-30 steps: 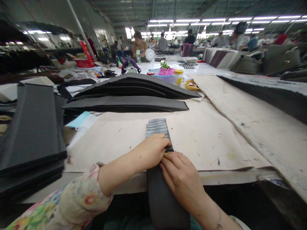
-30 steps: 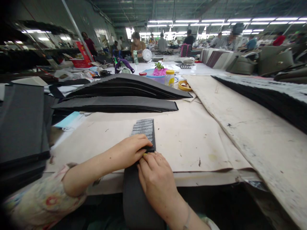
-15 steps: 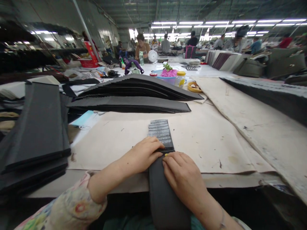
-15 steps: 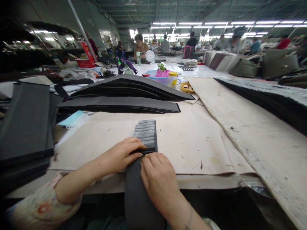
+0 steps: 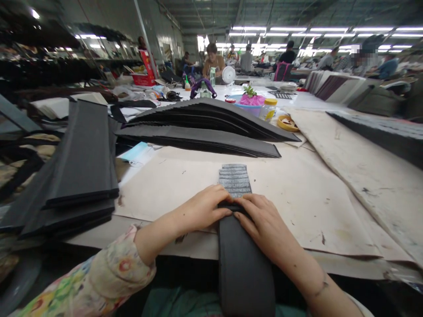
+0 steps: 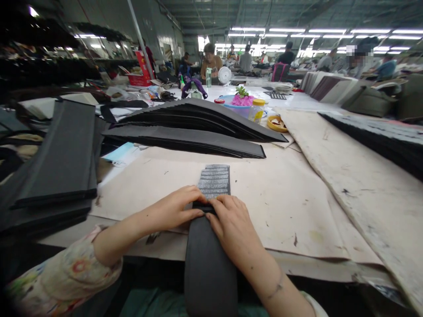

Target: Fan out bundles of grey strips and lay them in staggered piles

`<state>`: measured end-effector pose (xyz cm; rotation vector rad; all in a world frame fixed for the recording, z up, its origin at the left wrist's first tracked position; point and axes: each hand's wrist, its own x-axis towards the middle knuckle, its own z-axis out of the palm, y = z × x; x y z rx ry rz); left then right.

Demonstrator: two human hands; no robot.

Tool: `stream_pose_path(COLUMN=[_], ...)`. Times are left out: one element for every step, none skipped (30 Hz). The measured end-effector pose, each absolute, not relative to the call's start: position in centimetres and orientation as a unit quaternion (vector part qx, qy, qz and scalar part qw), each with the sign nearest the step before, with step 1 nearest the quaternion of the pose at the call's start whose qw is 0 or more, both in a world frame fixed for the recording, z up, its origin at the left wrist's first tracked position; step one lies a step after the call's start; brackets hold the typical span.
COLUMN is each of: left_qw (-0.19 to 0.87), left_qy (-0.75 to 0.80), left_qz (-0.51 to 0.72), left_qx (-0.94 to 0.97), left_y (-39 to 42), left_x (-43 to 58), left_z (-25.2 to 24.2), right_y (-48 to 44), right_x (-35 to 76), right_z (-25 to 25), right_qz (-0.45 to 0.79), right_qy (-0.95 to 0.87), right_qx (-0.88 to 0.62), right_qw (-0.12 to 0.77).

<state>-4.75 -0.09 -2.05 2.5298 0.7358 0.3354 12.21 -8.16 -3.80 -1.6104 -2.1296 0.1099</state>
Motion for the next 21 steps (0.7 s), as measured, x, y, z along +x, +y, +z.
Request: stream_pose_path(left_qw=[0.231,0.218,0.199,0.176,0.151,0.127,0.108,0.097,0.093,0.095,0.1,0.106,0.113,0.119,0.127,0.137,0.151,0.169,0.191,0.215,0.236], left_qy=[0.262,0.254,0.245,0.239,0.236,0.237,0.24,0.242,0.244,0.246,0.249,0.254,0.261,0.269,0.278,0.285,0.29,0.29,0.287,0.283,0.285], left_qz=[0.121,0.119,0.115,0.111,0.104,0.098,0.093,0.09,0.091,0.094,0.1,0.108,0.116,0.125,0.137,0.147,0.156,0.159,0.157,0.15,0.143], left_qx=[0.929,0.935,0.942,0.948,0.954,0.958,0.96,0.961,0.961,0.96,0.958,0.955,0.952,0.947,0.942,0.937,0.932,0.928,0.926,0.922,0.918], left_y=[-0.2,-0.3,-0.5,-0.7,-0.9,-1.1,-1.3,-1.5,-1.6,-1.8,-1.9,-2.0,-2.2,-2.4,-2.6,-2.7,-2.8,-2.7,-2.6,-2.3,-1.8], left_x=[-4.8,-4.8,-4.8,-4.8,-4.8,-4.9,-5.0,-5.1,-5.2,-5.4,-5.7,-6.0,-6.3,-6.6,-6.9,-7.1,-7.4,-7.6,-7.8,-7.9,-8.0], left_z=[-2.1,-2.2,-2.3,-2.4,-2.4,-2.5,-2.6,-2.6,-2.6,-2.7,-2.8,-2.9,-3.0,-3.1,-3.2,-3.3,-3.4,-3.3,-3.2,-3.0,-2.8], right_y=[-8.2,-8.2,-8.2,-8.2,-8.2,-8.2,-8.3,-8.3,-8.3,-8.4,-8.4,-8.5,-8.6,-8.7,-8.8,-8.9,-9.0,-9.1,-9.1,-9.1,-9.2], right_x=[12.2,12.1,12.0,11.9,11.8,11.7,11.6,11.6,11.6,11.6,11.7,11.8,11.8,11.9,11.8,11.8,11.7,11.5,11.4,11.3,11.2], right_z=[-3.7,-3.7,-3.6,-3.5,-3.5,-3.4,-3.4,-3.4,-3.4,-3.4,-3.5,-3.6,-3.6,-3.7,-3.8,-3.8,-3.9,-3.9,-3.9,-4.0,-4.0], right_qz=[0.049,0.054,0.053,0.046,0.035,0.021,0.005,-0.01,-0.023,-0.031,-0.035,-0.036,-0.036,-0.038,-0.043,-0.051,-0.061,-0.072,-0.082,-0.088,-0.094], right_qy=[-0.781,-0.787,-0.793,-0.799,-0.805,-0.81,-0.816,-0.82,-0.822,-0.823,-0.822,-0.82,-0.817,-0.816,-0.816,-0.816,-0.816,-0.815,-0.814,-0.812,-0.81], right_qx=[-0.579,-0.573,-0.567,-0.562,-0.557,-0.553,-0.548,-0.543,-0.54,-0.539,-0.539,-0.54,-0.541,-0.541,-0.54,-0.539,-0.539,-0.54,-0.542,-0.545,-0.547], right_qw=[0.229,0.224,0.218,0.21,0.201,0.193,0.186,0.18,0.179,0.18,0.183,0.188,0.194,0.199,0.202,0.202,0.2,0.197,0.193,0.19,0.19])
